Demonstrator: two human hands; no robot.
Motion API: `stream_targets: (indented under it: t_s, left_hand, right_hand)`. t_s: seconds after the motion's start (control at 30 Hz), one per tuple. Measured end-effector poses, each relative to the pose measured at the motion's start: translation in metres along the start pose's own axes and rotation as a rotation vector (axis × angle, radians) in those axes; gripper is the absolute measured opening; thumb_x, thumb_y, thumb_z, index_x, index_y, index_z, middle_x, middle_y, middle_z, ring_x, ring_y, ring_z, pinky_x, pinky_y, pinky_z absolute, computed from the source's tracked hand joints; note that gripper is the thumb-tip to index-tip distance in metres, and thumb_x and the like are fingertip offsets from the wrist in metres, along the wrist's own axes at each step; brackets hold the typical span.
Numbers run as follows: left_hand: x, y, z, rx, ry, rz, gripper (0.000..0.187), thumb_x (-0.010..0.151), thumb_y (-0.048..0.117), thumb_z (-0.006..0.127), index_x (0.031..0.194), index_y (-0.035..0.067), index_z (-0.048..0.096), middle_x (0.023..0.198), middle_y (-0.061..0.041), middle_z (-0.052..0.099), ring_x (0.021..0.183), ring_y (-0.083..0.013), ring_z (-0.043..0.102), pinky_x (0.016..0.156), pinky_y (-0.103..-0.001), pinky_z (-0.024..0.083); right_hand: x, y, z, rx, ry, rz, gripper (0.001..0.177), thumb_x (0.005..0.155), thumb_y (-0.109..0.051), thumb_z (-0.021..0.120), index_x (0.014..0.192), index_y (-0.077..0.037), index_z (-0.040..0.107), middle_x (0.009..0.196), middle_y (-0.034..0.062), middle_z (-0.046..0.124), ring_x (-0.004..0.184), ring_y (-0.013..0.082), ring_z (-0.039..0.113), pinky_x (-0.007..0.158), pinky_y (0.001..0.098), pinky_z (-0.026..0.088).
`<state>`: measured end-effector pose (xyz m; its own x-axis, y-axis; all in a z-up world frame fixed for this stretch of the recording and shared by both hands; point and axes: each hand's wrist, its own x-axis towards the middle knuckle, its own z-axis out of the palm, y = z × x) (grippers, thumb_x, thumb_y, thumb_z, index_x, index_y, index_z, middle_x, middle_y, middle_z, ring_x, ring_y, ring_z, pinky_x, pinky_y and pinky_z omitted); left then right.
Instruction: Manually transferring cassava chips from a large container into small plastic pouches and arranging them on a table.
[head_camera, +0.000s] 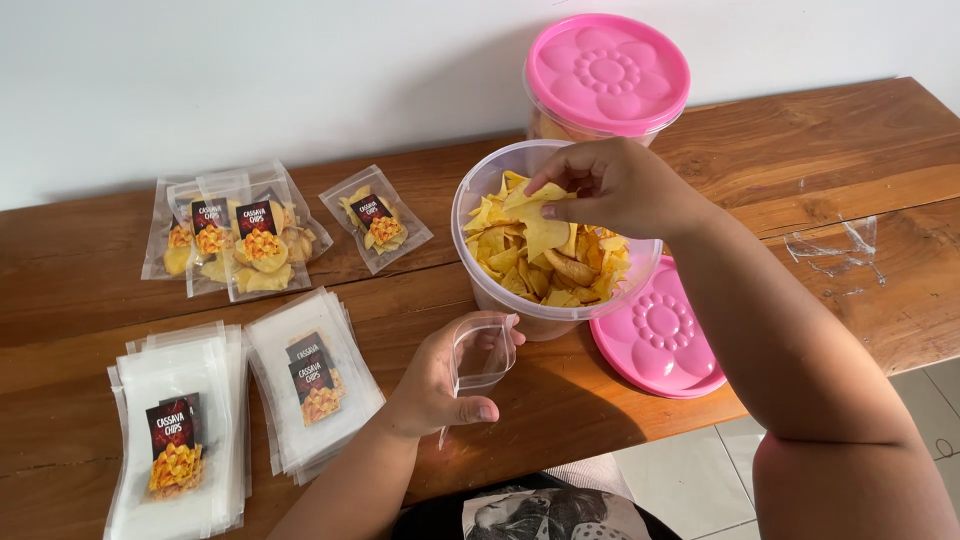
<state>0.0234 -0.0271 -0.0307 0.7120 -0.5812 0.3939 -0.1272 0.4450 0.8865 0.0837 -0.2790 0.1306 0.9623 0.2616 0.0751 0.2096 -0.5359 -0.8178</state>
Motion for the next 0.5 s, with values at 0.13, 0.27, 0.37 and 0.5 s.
stream_targets:
  t_s: [0.13, 0.27, 0.37, 0.5]
  left_hand:
    - [0.0, -0.003, 0.001, -0.001, 0.026, 0.009, 0.099, 0.057, 0.052, 0.096, 0.13, -0.002, 0.059, 0.116, -0.016, 0.07, 0.107, -0.0175, 0.061, 0.097, -0.032, 0.041]
    - [-0.001, -0.001, -0.001, -0.048, -0.005, -0.03, 0.099, 0.057, 0.048, 0.096, 0.133, -0.002, 0.057, 0.118, -0.016, 0.068, 0.108, -0.0195, 0.061, 0.098, -0.034, 0.044]
    - [-0.003, 0.003, -0.001, -0.153, -0.063, -0.081, 0.095, 0.061, 0.046, 0.095, 0.135, -0.001, 0.057, 0.121, -0.014, 0.067, 0.114, -0.0193, 0.061, 0.103, -0.036, 0.047]
    - [-0.003, 0.009, 0.0, -0.246, -0.195, -0.122, 0.095, 0.066, 0.048, 0.093, 0.14, 0.002, 0.054, 0.123, -0.012, 0.063, 0.116, -0.0185, 0.058, 0.107, -0.039, 0.047]
  right_hand:
    - [-0.005, 0.019, 0.012, 0.133, 0.027, -0.008, 0.031, 0.08, -0.003, 0.083, 0.11, -0.004, 0.074, 0.079, 0.0026, 0.059, 0.077, 0.0095, 0.062, 0.074, 0.0231, 0.057]
    - [-0.02, 0.016, 0.026, 0.298, 0.118, -0.105, 0.031, 0.077, 0.005, 0.084, 0.105, 0.002, 0.072, 0.088, 0.0119, 0.071, 0.082, 0.0139, 0.067, 0.073, 0.0241, 0.059]
    - [-0.033, 0.001, 0.043, 0.382, 0.106, -0.148, 0.033, 0.072, 0.008, 0.086, 0.101, 0.004, 0.072, 0.084, 0.0147, 0.072, 0.077, 0.0155, 0.069, 0.069, 0.0256, 0.061]
    - [-0.051, -0.035, 0.064, 0.47, -0.049, -0.27, 0.028, 0.067, 0.013, 0.086, 0.092, 0.007, 0.075, 0.084, 0.0198, 0.075, 0.074, 0.0211, 0.073, 0.068, 0.0326, 0.065]
